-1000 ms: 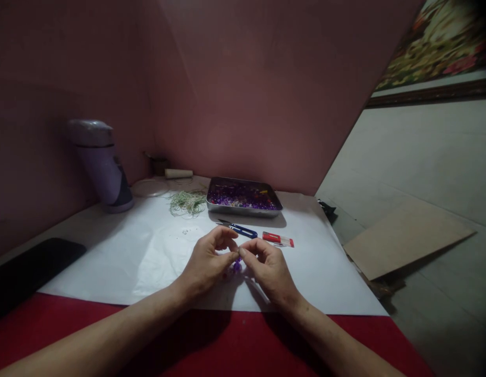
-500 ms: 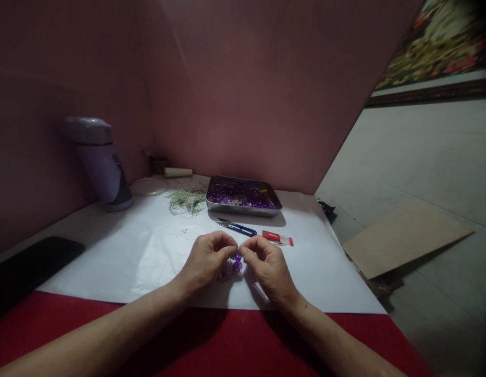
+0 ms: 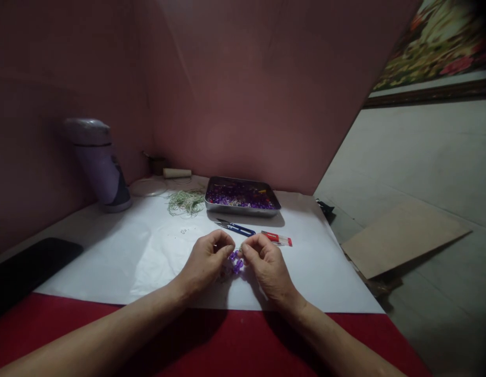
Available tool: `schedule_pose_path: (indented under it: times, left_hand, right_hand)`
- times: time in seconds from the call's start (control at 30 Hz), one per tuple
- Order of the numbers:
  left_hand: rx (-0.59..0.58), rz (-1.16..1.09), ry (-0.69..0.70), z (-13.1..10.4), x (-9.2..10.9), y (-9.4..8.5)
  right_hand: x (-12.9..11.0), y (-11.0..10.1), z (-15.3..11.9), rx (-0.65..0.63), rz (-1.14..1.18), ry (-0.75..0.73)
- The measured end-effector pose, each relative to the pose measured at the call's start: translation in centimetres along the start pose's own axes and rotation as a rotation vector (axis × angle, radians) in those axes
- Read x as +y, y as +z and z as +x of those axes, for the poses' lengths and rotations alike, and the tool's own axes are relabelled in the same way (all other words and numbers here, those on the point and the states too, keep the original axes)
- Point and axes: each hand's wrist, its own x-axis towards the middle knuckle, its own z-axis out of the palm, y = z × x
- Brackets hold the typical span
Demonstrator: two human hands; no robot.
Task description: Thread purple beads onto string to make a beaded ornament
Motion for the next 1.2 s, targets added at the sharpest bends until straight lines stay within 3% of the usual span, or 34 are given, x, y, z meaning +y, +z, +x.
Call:
schedule_pose_path:
  times: [0.2, 0.5, 0.63, 0.93, 1.2]
  left_hand:
    - [-0.041, -0.034, -0.009, 0.25, -0.18, -0.11]
    - [-0.103, -0.073, -0.129, -0.06, 0.23, 0.21]
    - [-0.091, -0.048, -0.079, -0.08, 0.23, 0.27]
    - [-0.064, -0.131, -0.117, 0.00, -0.15, 0.13]
    - [0.029, -0.008, -0.069, 0.11, 0.13, 0.00]
  right_hand:
    - [0.23, -0.17, -0.13, -0.023, -0.123, -0.113]
    - [-0.20, -0.24, -0.61, -0.025, -0.345, -0.189]
    - [-0.25, -0.25, -0.58, -0.023, -0.326, -0.198]
    - [0.13, -0.13, -0.45, -0.093, -0.251, -0.128]
    - [0.46, -0.11, -0.48, -0.067, -0.188, -0.085]
